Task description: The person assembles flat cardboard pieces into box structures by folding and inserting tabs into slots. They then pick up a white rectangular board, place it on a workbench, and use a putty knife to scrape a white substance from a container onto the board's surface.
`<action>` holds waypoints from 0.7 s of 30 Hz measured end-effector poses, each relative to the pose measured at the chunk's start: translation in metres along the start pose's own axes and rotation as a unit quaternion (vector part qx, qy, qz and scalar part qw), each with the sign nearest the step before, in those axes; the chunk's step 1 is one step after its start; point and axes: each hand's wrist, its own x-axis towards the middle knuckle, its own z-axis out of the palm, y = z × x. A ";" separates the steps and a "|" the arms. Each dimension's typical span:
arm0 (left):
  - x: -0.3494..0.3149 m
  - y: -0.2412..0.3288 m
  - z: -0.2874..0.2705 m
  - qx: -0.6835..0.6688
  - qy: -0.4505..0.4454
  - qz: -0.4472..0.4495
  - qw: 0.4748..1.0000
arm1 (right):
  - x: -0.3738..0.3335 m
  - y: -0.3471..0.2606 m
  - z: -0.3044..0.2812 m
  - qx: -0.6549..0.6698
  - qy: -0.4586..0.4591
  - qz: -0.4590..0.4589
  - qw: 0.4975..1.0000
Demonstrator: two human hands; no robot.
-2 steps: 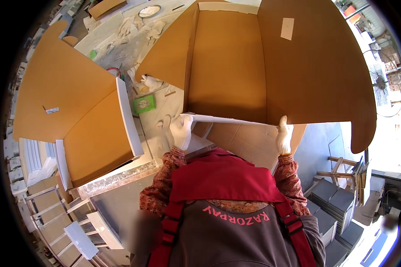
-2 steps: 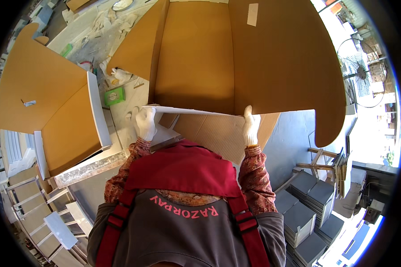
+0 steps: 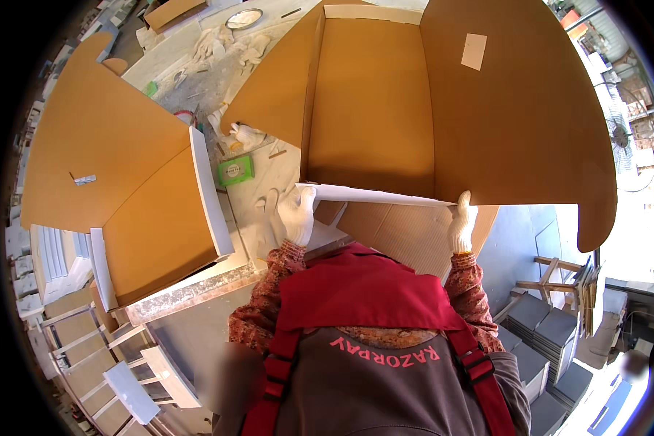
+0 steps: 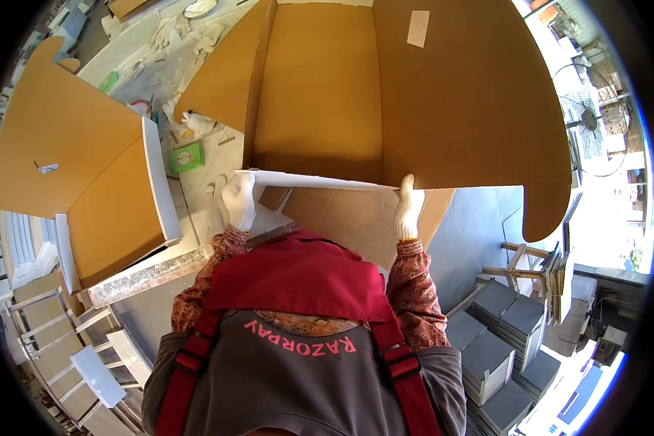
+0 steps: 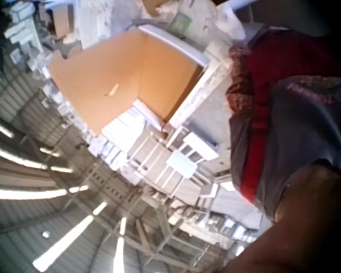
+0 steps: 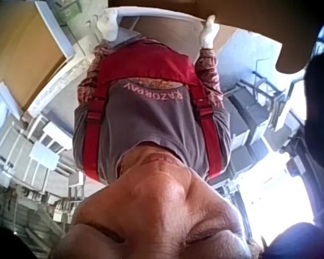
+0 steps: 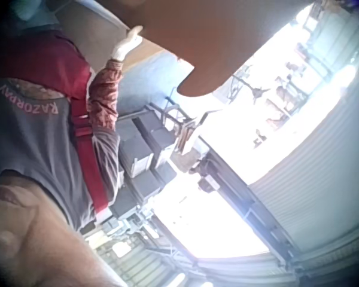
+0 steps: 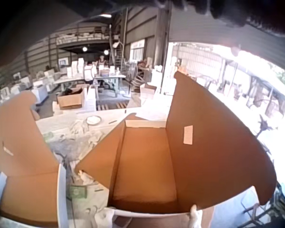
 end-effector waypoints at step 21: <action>0.014 -0.004 0.042 0.501 -0.119 0.406 0.755 | -0.004 0.014 0.051 -0.347 0.082 -0.140 0.924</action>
